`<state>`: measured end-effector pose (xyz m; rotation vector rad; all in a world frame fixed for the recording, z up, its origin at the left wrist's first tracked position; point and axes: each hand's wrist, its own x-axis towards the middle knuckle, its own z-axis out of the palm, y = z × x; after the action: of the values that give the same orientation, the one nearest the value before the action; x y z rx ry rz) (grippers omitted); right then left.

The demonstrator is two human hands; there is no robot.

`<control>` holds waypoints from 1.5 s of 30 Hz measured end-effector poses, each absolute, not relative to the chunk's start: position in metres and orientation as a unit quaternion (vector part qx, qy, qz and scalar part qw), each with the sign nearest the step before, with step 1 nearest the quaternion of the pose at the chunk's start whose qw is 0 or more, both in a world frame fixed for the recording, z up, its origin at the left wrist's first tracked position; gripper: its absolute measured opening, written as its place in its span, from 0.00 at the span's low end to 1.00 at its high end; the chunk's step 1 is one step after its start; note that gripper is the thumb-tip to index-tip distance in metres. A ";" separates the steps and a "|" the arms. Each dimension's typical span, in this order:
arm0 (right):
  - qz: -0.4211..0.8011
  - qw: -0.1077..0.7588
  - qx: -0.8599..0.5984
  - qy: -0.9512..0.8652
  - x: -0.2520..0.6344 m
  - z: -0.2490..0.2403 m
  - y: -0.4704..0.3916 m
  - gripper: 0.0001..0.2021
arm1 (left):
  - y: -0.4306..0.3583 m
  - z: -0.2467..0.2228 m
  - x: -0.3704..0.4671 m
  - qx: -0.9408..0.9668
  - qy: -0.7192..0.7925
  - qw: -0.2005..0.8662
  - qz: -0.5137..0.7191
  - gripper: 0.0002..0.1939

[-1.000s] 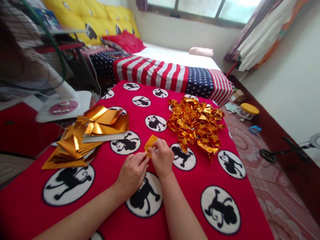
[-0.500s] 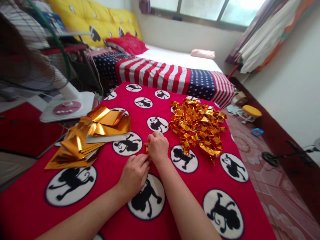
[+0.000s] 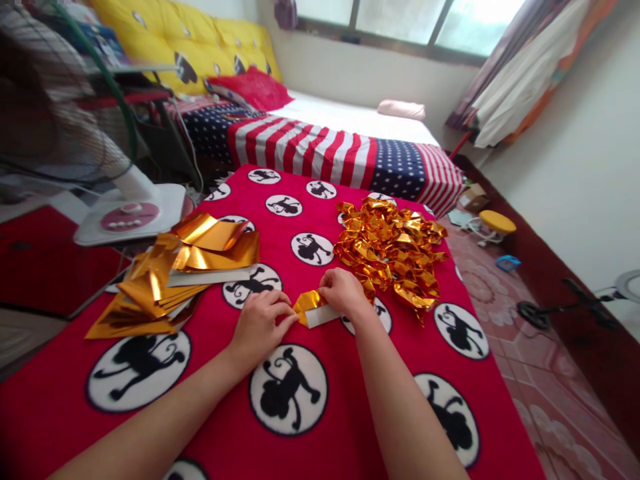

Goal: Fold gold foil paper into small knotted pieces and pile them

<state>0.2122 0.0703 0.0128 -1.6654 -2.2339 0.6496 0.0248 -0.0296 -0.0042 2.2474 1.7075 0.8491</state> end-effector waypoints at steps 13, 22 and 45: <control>0.559 0.333 -0.583 -0.487 0.211 0.000 -0.009 0.06 | -0.004 0.004 0.013 0.754 0.587 0.077 0.286 0.05; 0.599 0.492 -0.546 -0.319 0.178 -0.006 -0.035 0.14 | -0.028 -0.003 0.010 0.782 0.489 0.137 0.361 0.10; 0.246 0.398 -0.541 -0.699 0.185 -0.009 -0.038 0.09 | -0.026 -0.017 0.004 0.796 0.466 0.100 0.373 0.10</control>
<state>0.1853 -0.0378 -0.0088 -1.3689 -1.7712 0.6218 0.0042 -0.0258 -0.0173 2.3535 1.3772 1.1039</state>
